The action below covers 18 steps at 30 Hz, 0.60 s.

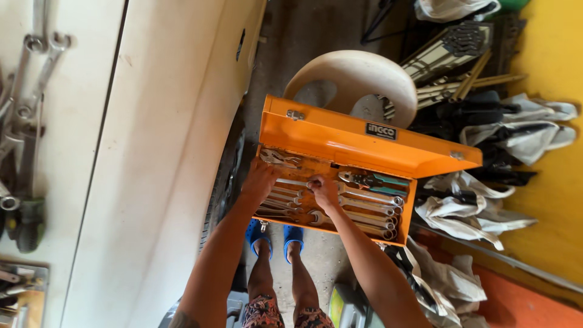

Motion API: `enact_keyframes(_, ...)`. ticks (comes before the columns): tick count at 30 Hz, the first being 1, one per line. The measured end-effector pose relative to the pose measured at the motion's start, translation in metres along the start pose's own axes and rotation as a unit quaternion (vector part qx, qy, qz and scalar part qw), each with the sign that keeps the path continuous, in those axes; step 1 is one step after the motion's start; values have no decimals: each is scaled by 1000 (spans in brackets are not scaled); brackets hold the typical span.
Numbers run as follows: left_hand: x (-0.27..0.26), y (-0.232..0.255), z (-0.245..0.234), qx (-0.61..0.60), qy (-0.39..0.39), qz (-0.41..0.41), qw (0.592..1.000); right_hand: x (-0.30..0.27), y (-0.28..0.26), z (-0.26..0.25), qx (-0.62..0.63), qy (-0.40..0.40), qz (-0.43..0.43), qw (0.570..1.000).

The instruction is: The person repeatedly picks up wrenches from a white car hood and places them into an orange toolbox. The person handles the tools one at a time, moving them between the car hood and the toolbox multiple times.

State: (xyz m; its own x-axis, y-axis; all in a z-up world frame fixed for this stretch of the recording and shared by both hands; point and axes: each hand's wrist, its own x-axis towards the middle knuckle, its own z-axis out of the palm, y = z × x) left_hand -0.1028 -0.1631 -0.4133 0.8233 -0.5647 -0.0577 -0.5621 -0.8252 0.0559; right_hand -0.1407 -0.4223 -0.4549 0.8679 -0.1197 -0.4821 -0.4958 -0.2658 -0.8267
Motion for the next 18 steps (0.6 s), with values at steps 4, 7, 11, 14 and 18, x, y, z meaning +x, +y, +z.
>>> enact_keyframes(4, -7, -1, 15, -59, 36, -4, 998, -6, -8, 2, -171, 17, -50, 984)
enact_keyframes(7, -9, 4, 24, -44, 15, -21, 999, -10, -14, 3, -179, 20, -67, 981)
enact_keyframes(11, -12, 8, 32, -26, 2, -61, 998, -12, -20, 8, -218, 29, -84, 972)
enact_keyframes(14, -16, 12, 32, -37, -19, -92, 995, -16, -22, 9, -228, 17, -139, 963)
enact_keyframes(18, -22, 15, 20, -20, -17, -92, 995, -19, -30, 6, -261, -18, -112, 959)
